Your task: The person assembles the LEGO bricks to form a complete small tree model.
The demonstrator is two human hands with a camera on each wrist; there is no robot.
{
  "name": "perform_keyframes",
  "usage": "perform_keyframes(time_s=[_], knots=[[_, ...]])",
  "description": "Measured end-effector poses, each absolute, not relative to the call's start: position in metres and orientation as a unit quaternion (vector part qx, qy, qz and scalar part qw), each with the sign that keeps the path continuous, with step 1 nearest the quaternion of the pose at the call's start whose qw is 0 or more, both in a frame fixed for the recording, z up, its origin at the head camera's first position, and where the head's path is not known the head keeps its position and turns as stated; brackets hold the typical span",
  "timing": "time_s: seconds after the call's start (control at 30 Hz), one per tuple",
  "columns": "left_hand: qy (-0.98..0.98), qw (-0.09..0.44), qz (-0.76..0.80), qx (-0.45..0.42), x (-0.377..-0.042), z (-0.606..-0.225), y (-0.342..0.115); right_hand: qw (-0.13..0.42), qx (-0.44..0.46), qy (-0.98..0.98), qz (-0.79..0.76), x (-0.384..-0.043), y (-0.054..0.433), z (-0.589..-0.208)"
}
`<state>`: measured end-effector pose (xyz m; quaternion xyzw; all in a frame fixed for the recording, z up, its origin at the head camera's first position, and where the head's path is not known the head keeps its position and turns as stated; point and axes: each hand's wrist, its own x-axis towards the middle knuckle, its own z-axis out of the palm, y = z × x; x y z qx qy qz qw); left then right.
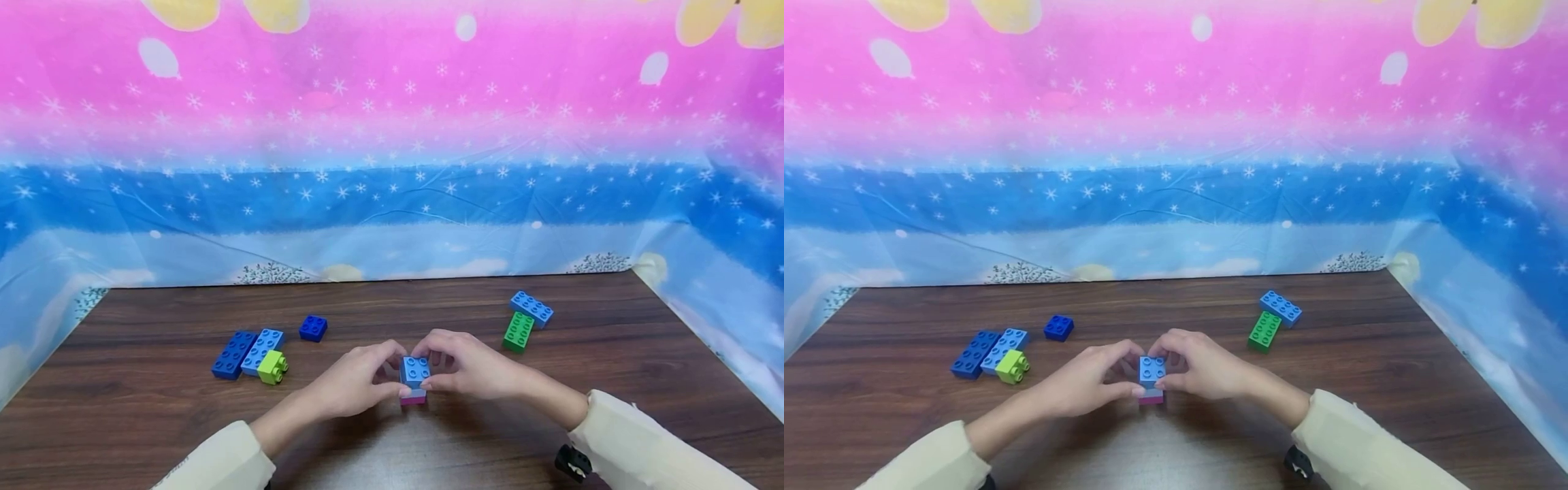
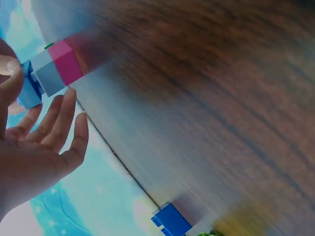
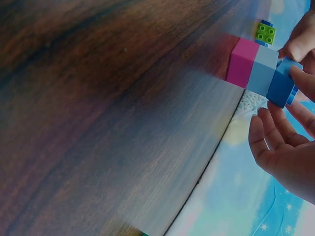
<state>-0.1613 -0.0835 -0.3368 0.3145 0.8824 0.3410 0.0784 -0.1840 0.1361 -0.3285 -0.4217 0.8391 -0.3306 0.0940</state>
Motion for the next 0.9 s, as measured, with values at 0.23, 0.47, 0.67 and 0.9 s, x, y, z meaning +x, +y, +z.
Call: perform_keyframes(time_s=[0.23, 0.47, 0.67, 0.9], knots=[[0.88, 0.05, 0.359, 0.309, -0.1577, -0.3343, -0.0835, 0.096, -0.419, 0.841, -0.328, -0.184, 0.1353, -0.3287], [0.876, 0.037, 0.367, 0.312, -0.1554, -0.3361, -0.0842, 0.095, -0.416, 0.843, -0.329, -0.1843, 0.1346, -0.3299], [0.873, 0.045, 0.377, 0.305, -0.1543, -0.3388, -0.0846, 0.106, -0.404, 0.844, -0.335, -0.1835, 0.1364, -0.3287], [0.874, 0.043, 0.378, 0.303, -0.1548, -0.3395, -0.0852, 0.133, -0.379, 0.847, -0.348, -0.183, 0.1418, -0.3276]])
